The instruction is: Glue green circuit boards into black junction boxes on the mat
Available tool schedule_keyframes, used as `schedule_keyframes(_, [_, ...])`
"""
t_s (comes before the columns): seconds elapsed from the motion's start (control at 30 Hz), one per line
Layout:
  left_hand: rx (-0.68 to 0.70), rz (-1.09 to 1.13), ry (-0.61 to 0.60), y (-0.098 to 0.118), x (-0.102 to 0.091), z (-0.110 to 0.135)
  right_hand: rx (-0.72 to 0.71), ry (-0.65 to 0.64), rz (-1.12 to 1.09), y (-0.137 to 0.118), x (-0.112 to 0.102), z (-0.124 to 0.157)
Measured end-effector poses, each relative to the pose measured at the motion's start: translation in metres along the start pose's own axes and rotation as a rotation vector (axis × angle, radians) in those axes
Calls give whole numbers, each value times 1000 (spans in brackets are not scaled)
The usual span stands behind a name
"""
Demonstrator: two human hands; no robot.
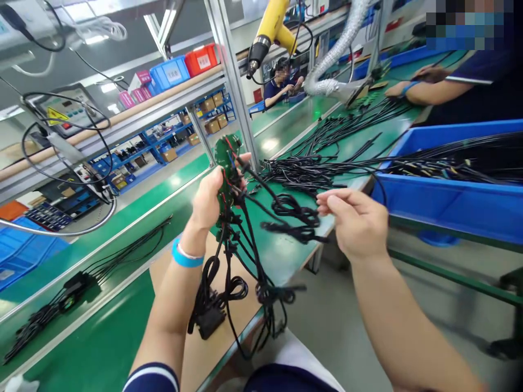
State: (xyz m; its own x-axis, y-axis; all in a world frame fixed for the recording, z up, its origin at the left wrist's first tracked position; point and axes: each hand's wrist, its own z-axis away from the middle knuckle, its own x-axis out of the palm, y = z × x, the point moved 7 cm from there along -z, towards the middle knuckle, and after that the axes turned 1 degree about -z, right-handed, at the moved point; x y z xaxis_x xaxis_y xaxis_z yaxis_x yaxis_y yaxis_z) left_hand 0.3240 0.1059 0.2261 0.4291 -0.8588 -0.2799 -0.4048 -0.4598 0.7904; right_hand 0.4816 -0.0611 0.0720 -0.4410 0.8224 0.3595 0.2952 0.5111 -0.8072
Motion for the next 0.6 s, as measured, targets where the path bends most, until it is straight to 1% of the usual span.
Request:
schedule_keyframes(0.03, [23, -3, 44, -5, 4, 4, 95, -58, -72, 15, 1, -1])
schedule_keyframes(0.07, [54, -11, 86, -5, 7, 8, 152, -98, -119, 25, 0, -1])
schedule_keyframes(0.1, [100, -26, 120, 2, 11, 11, 175, -117, -136, 31, -2, -1])
schedule_keyframes(0.13, [168, -50, 142, 15, 15, 14, 182, -130, -135, 35, -5, -3])
schedule_keyframes(0.17, [262, -81, 153, 33, 19, 15, 189, -147, -140, 36, -6, -4])
schedule_keyframes(0.23, [504, -152, 168, 76, 25, 17, 196, -191, -156, 36, -7, -10])
schedule_keyframes(0.27, [607, -181, 180, 95, 26, 16, 198, -221, -165, 36, -4, -14])
schedule_keyframes(0.3, [682, -201, 193, 108, 26, 14, 203, -258, -174, 35, 1, -16])
schedule_keyframes(0.33, [736, -213, 204, 117, 25, 11, 215, -304, -180, 36, 8, -17])
schedule_keyframes(0.37, [771, -227, 220, 121, 24, 8, 234, -357, -185, 37, 17, -15])
schedule_keyframes(0.4, [792, -250, 246, 122, 22, 4, 259, -416, -190, 39, 28, -9])
schedule_keyframes(0.47, [861, -332, 322, 119, 18, 1, 318, -554, -208, 44, 54, 12])
schedule_keyframes(0.53, [972, -401, 415, 120, 16, 5, 381, -691, -247, 47, 78, 43])
schedule_keyframes(0.57, [1047, -402, 444, 122, 16, 10, 432, -775, -300, 47, 88, 61])
schedule_keyframes(0.6, [1129, -381, 444, 126, 16, 16, 498, -874, -381, 47, 96, 80])
